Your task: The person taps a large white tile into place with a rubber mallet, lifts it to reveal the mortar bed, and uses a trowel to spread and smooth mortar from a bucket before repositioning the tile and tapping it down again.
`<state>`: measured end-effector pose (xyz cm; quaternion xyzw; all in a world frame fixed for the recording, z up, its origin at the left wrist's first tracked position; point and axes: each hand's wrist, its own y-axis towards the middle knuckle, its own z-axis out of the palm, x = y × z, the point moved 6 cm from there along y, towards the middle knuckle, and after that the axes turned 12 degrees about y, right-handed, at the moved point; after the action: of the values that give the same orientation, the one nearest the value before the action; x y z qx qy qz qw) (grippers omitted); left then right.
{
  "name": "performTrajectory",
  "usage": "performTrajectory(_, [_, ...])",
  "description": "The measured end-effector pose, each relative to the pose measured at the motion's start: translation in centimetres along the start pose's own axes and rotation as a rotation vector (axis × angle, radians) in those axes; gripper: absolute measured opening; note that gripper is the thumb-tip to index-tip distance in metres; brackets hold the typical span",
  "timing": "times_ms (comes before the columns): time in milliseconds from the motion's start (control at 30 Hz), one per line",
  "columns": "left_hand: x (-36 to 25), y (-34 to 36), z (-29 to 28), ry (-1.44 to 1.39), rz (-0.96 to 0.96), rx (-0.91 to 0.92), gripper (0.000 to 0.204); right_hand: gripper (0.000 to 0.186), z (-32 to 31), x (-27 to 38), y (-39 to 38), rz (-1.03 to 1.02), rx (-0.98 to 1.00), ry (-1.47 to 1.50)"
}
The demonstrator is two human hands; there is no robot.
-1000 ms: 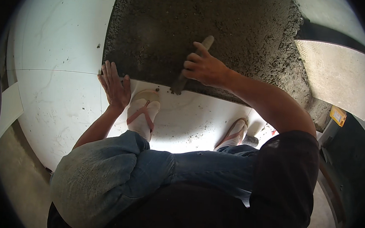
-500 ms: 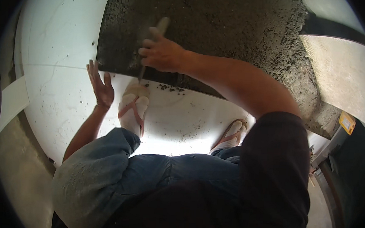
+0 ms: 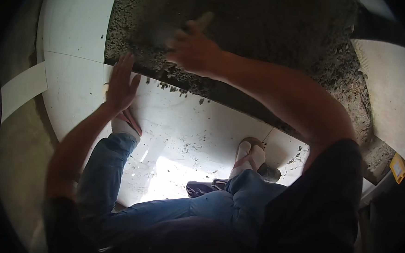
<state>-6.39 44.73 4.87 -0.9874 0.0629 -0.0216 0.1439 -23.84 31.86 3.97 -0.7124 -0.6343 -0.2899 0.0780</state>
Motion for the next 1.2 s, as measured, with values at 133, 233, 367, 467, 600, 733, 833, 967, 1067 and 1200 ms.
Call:
performTrajectory(133, [-0.6, 0.3, 9.5, 0.173, -0.636, -0.049, 0.06, 0.014, 2.2, 0.9, 0.8, 0.012, 0.088, 0.078])
performTrajectory(233, [-3.5, 0.1, 10.5, 0.309, -0.865, 0.079, 0.062, 0.013, 1.6, 0.8, -1.5, -0.025, 0.136, 0.089])
performTrajectory(367, [-10.0, 0.5, 7.2, -0.14, -0.88, -0.11, 0.063, 0.015, -0.4, 0.3, -7.2, -0.133, 0.115, 0.045])
performTrajectory(467, [-14.8, -0.2, 7.3, -0.116, -0.792, -0.122, 0.063, 0.015, -2.2, 0.2, -11.4, -0.101, 0.233, 0.064])
performTrajectory(600, [-22.3, -0.1, 7.1, -0.108, -0.731, 0.006, 0.066, 0.015, -4.6, -1.2, -13.4, 0.013, 0.266, 0.052])
performTrajectory(733, [-31.1, 0.3, 4.7, -0.503, -0.402, -0.169, 0.07, 0.012, -4.9, -1.4, -9.3, 0.124, 0.037, 0.039])
performTrajectory(833, [-35.2, -0.3, 2.7, -0.641, -0.197, -0.115, 0.071, 0.012, -2.5, 0.6, -6.8, 0.096, 0.129, 0.055])
performTrajectory(967, [-35.7, -2.3, 1.1, -0.618, 0.011, -0.069, 0.066, 0.012, -1.2, 1.0, -9.4, 0.018, 0.208, 0.076])
performTrajectory(1067, [-33.4, -4.8, 2.4, -0.591, 0.093, -0.093, 0.062, 0.005, -2.4, 0.9, -13.2, -0.033, 0.182, 0.064])
performTrajectory(1200, [-29.5, -7.2, 4.7, -0.464, -0.086, -0.023, 0.057, 0.01, -4.9, 0.7, -18.2, -0.039, 0.166, 0.05])
